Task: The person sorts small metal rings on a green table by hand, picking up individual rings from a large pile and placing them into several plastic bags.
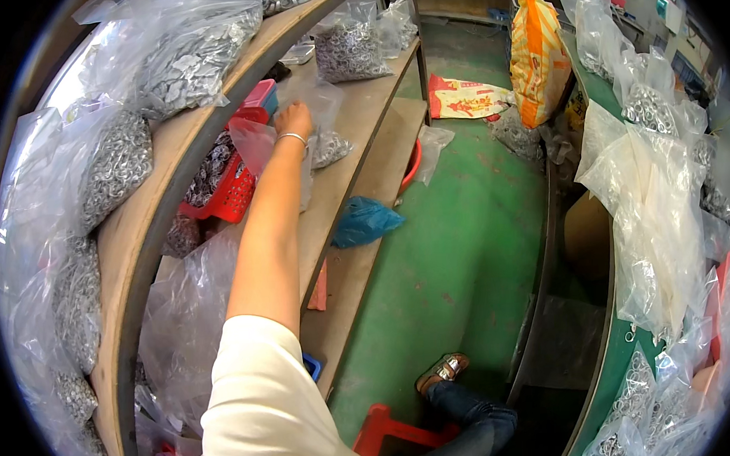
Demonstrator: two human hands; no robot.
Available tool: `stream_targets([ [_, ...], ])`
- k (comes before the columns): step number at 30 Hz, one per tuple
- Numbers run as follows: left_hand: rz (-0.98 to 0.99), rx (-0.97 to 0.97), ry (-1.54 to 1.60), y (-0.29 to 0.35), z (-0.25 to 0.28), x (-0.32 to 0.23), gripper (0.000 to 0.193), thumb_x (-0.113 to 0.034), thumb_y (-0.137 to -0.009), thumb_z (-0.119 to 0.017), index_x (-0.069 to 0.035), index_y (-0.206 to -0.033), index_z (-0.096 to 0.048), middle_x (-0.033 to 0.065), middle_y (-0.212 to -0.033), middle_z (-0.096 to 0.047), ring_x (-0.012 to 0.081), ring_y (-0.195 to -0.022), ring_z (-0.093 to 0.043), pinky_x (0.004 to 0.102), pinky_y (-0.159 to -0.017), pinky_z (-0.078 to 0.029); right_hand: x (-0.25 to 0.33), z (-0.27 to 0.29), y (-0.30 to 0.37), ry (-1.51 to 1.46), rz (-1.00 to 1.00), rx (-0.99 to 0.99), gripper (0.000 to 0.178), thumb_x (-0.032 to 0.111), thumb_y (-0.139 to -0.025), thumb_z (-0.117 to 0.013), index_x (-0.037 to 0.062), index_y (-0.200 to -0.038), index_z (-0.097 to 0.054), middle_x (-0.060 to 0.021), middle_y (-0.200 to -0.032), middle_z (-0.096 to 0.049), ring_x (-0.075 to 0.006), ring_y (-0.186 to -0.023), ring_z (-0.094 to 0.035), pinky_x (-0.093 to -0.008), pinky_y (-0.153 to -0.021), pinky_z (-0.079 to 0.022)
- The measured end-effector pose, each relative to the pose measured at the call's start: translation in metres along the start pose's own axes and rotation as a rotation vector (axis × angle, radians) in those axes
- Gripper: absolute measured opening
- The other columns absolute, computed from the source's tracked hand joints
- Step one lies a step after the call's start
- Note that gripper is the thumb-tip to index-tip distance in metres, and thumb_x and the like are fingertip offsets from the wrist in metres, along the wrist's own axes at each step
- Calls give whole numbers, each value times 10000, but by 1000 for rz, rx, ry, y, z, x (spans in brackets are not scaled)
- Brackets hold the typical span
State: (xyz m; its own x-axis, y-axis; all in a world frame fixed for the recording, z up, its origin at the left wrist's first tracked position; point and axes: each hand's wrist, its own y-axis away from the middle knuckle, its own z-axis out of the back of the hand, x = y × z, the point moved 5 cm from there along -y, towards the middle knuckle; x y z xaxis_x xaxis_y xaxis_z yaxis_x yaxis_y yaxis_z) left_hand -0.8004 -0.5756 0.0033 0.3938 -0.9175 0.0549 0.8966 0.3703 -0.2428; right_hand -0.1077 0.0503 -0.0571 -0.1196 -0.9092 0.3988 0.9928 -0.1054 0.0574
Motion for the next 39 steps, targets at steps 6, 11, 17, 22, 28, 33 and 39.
stream_targets([
  [6, -53, 67, -93, 9, -9, 25, 300, -137, -931, -436, -50, -1196, -547, 217, -1108, -653, 360, -1045, -638, 465, -851, -515, 23, 11, -20, 27, 311, -91, 236, 104, -838, -621, 108, -1074, -606, -83, -529, -537, -252, -394, -478, -363, -386, -403],
  [11, -160, -248, 459, -3, 4, 21, 176, -159, -947, -435, -53, -1062, -514, 252, -926, -664, 383, -889, -669, 482, -744, -509, 33, 17, -27, 79, 349, -129, 328, 98, -790, -658, 78, -1112, -599, -99, -546, -498, -276, -405, -438, -390, -391, -362],
  [17, -38, 113, 647, -1, -16, 3, 164, -178, -960, -417, -51, -1025, -497, 260, -927, -651, 413, -873, -653, 502, -730, -490, 51, 25, -23, 209, 195, -73, 250, 95, -802, -669, 67, -1049, -652, -114, -724, -559, -299, -602, -506, -421, -557, -415],
  [22, -113, 67, 354, -16, -33, 7, 279, -152, -923, -427, -6, -1130, -546, 257, -1100, -633, 390, -1040, -622, 469, -867, -479, 54, 26, -29, 233, 197, -93, 262, 82, -789, -669, 76, -1050, -661, -103, -738, -561, -292, -618, -509, -420, -570, -414],
  [28, 124, 97, 250, -16, -53, 23, 355, -132, -896, -427, -22, -1189, -594, 243, -1182, -609, 402, -1125, -577, 498, -938, -451, 60, 29, -30, 245, 181, -110, 279, 65, -773, -668, 87, -1051, -672, -91, -756, -563, -285, -637, -513, -420, -585, -414],
  [33, 116, 69, 240, -20, -54, 43, 314, -178, -903, -439, -63, -1108, -649, 215, -1165, -626, 395, -1108, -588, 526, -925, -448, 52, 26, -27, 285, 180, -99, 290, 74, -765, -677, 91, -1054, -673, -89, -764, -565, -286, -657, -524, -433, -594, -415],
  [39, 141, -260, 462, 8, -14, 28, 270, -132, -868, -502, -131, -1101, -638, 151, -1050, -676, 359, -1000, -640, 477, -819, -488, 64, 27, -30, 180, 240, -198, 333, 69, -757, -664, 72, -1087, -629, -148, -648, -505, -326, -538, -482, -448, -493, -382],
])
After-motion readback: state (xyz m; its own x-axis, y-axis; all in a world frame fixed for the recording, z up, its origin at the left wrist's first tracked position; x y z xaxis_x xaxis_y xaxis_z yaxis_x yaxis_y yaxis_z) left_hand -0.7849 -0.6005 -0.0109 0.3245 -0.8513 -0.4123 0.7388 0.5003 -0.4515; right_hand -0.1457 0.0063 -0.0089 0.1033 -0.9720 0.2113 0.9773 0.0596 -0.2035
